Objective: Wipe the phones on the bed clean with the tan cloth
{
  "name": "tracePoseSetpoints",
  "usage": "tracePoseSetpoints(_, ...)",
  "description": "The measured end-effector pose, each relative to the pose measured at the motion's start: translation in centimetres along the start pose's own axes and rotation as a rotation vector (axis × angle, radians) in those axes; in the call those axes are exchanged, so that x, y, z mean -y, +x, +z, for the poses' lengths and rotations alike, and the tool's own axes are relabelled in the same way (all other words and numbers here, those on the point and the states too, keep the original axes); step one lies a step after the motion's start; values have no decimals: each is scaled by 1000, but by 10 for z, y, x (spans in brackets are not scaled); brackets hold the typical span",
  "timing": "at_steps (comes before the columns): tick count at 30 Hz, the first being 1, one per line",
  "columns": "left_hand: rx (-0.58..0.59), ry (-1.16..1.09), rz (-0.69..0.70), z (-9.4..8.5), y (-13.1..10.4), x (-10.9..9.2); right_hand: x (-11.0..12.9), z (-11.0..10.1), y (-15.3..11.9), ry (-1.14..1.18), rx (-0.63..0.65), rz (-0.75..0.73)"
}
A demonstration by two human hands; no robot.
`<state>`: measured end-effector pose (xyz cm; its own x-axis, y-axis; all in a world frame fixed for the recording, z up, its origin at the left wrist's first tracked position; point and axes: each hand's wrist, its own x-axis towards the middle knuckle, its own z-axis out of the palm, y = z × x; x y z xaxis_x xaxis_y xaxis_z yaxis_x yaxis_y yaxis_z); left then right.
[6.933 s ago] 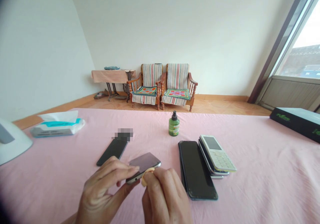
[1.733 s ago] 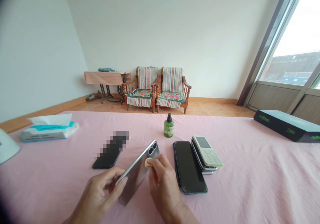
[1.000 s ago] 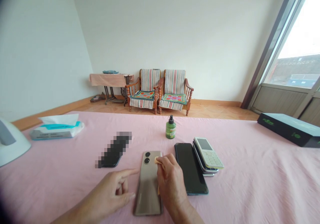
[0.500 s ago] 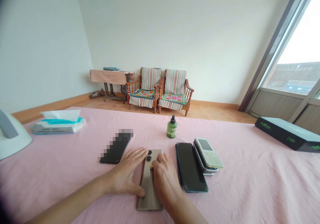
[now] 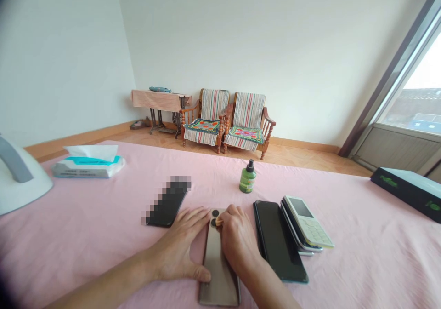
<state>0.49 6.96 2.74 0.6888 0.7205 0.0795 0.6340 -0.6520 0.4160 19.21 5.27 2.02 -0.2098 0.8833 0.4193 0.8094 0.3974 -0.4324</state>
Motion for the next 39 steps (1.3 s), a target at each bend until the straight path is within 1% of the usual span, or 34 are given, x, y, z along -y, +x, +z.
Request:
tracePoseSetpoints(4, -6, -20, -9, -2, 0, -3, -2, 6, 7, 12, 1, 15)
tracePoseSetpoints(7, -33, -38, 3, -1, 0, -3, -8, 3, 6, 11, 3, 17)
tracePoseSetpoints(11, -14, -32, 6, -2, -1, -3, -15, -1, 4, 10, 7, 17)
tracePoseSetpoints(16, -13, -16, -8, -3, 0, -5, -10, 2, 4, 14, 3, 3)
tracePoseSetpoints(20, -2, -18, -16, -2, -1, -4, -5, 0, 3, 7, 57, 45)
tracePoseSetpoints(25, -2, -24, -10, -3, -1, -5, -8, 1, 6, 0, 29, 39)
tracePoseSetpoints(31, -4, 0, -17, -4, -2, -7, -10, 0, 3, 39, 75, 53)
tracePoseSetpoints(35, -54, -31, 8, -1, -4, -5, -11, -1, 6, 15, 50, 49)
tracePoseSetpoints(39, -98, -51, 23, 2, -7, -4, -10, -1, 5, 32, 76, 77)
